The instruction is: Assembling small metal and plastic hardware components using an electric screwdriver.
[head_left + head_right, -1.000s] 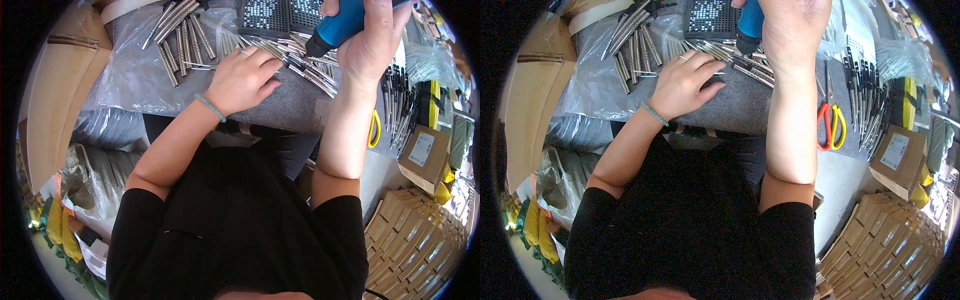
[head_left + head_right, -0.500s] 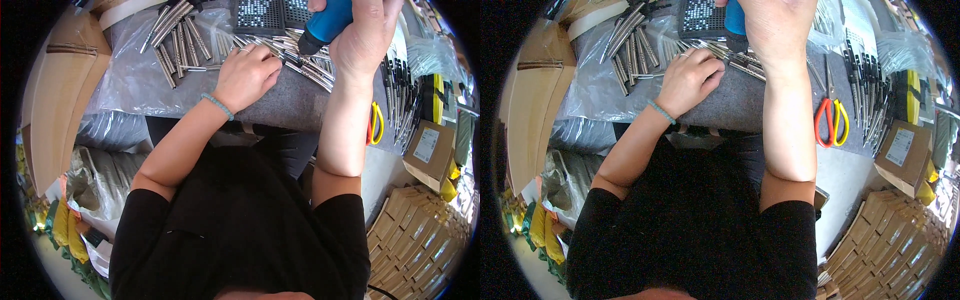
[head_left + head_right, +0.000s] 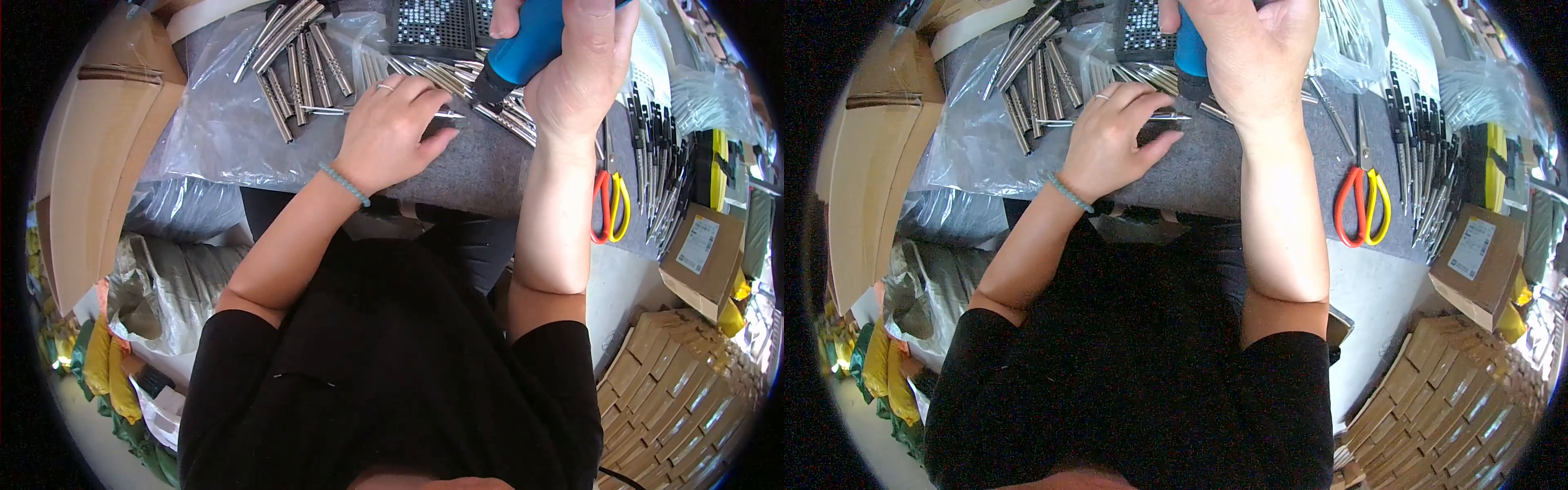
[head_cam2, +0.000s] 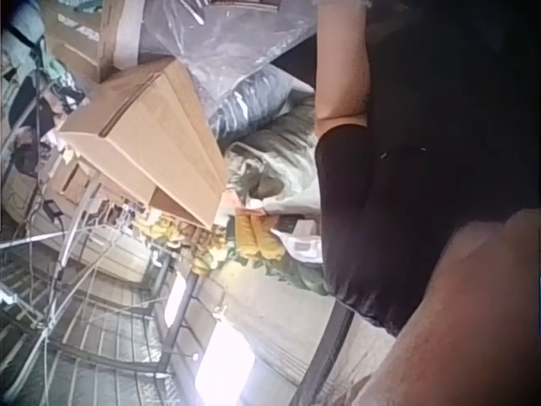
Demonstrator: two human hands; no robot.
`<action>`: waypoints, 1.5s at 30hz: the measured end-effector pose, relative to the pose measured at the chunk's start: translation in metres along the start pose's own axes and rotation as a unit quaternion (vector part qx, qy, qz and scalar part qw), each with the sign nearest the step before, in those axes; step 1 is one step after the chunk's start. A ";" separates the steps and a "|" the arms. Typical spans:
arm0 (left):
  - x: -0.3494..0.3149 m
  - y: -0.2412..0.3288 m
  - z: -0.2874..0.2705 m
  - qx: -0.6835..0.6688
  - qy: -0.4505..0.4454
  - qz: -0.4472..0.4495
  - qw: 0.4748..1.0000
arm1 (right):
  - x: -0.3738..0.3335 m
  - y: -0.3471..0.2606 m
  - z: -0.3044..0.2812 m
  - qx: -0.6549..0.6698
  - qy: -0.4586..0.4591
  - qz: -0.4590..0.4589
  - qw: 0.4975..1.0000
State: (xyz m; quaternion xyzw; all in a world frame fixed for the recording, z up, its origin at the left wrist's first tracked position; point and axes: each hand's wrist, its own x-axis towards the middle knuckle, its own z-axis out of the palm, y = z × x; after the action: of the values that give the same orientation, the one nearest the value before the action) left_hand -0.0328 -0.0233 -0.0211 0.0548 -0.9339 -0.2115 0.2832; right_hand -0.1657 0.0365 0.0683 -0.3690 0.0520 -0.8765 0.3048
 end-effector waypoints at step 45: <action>-0.008 -0.008 0.004 -0.011 0.007 -0.003 1.000 | -0.025 0.011 0.005 -0.443 0.119 0.032 0.888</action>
State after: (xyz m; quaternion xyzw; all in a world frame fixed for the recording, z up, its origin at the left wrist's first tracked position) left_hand -0.0286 -0.0275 -0.0321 0.0564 -0.9291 -0.2225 0.2900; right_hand -0.1435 0.0428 0.0525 -0.3566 0.4827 -0.7894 0.1290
